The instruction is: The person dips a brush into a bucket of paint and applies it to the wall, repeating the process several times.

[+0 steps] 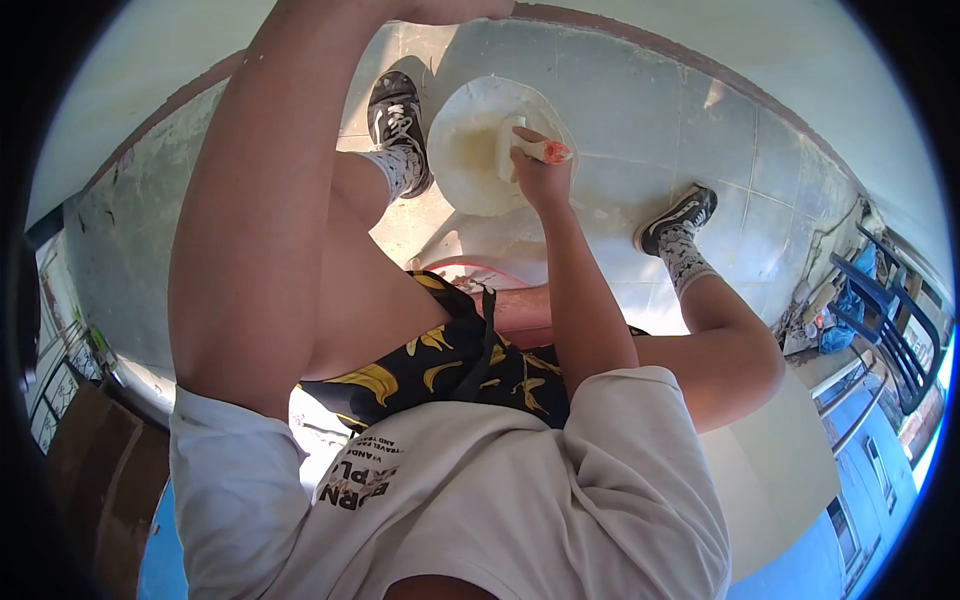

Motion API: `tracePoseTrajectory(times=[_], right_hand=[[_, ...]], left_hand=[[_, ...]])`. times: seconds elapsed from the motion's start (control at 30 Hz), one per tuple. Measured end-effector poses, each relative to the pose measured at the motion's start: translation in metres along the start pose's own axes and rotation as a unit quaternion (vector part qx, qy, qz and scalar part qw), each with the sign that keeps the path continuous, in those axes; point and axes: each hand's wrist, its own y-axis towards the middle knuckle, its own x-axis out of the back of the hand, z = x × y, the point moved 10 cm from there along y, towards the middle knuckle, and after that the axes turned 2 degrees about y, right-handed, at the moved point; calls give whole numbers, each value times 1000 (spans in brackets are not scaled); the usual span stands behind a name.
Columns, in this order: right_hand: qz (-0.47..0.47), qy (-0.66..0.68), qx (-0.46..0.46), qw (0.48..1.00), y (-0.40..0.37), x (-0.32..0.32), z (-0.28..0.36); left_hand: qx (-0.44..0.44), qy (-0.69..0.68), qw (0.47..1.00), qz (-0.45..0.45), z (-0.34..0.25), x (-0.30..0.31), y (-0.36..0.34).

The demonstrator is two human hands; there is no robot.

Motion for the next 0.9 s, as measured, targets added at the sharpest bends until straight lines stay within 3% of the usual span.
tracePoseTrajectory(times=[0.07, 0.17, 0.27, 0.47, 0.57, 0.8, 0.87, 0.9], right_hand=[[-25, -5, 29, 999, 0, 2, 0], [-15, -25, 47, 998, -2, -4, 6], [-22, -48, 45, 998, 0, -7, 0], [-29, -73, 93, 993, -3, -11, 6], [-21, -82, 55, 995, -4, -13, 2], [-36, -53, 85, 994, -10, -10, 11], [-54, 21, 161, 985, -21, -1, 31], [-49, -30, 240, 969, -33, 1, 63]], left_hand=[[-39, -1, 999, 2, -4, 2, -15], [2, -40, 999, 2, 6, 1, -16], [-11, -93, 995, 23, 11, -3, -6], [-10, -59, 998, 11, 12, -7, 13], [-10, -38, 999, 3, 11, -9, 22], [-18, 13, 999, -23, 2, -11, 39], [-44, 33, 997, -51, -6, -5, 43], [-38, 30, 997, -62, -8, -2, 44]])
